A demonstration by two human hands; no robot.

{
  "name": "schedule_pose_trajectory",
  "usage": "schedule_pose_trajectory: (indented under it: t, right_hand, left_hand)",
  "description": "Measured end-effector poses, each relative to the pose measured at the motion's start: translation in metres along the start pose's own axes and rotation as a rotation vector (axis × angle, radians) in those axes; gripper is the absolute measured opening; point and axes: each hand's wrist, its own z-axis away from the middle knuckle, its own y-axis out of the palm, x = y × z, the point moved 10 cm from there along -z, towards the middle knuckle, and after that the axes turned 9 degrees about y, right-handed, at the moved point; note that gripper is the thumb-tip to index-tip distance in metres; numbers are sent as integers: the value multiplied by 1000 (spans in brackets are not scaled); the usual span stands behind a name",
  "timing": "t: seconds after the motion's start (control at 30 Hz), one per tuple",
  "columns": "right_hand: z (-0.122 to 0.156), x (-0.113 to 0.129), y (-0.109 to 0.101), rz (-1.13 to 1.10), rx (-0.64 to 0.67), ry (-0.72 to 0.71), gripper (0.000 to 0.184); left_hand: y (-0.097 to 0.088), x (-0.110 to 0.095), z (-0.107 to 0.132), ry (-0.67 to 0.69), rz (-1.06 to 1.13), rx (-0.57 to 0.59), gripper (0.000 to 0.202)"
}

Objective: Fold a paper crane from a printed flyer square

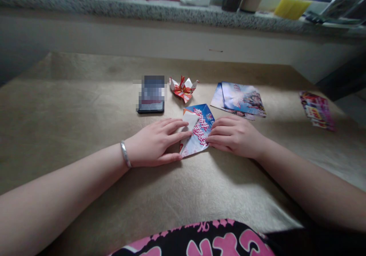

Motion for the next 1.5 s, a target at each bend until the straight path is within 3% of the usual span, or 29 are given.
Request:
schedule_pose_trajectory:
  t: [0.23, 0.53, 0.87, 1.0, 1.3, 1.43, 1.5]
  right_hand:
    - [-2, 4, -4, 33, -22, -9, 17]
    - [-4, 0, 1, -209, -10, 47, 24]
    - [-1, -28, 8, -500, 25, 297, 19]
    - [0, -31, 13, -541, 68, 357, 20]
    - [8, -51, 31, -545, 130, 677, 19]
    - [12, -63, 40, -636, 170, 807, 20]
    - [13, -68, 42, -638, 180, 846, 22]
  left_hand:
    - [-5, -9, -2, 88, 14, -58, 47]
    - [-11, -10, -1, 178, 38, -163, 30]
    - [-12, -10, 0, 222, 90, -152, 30]
    - [-13, -9, 1, 209, 24, -178, 31]
    - [-24, -10, 1, 190, -33, -274, 17]
    - [-30, -10, 5, 165, -101, -336, 21]
    - [-26, -15, 4, 206, -130, -292, 27]
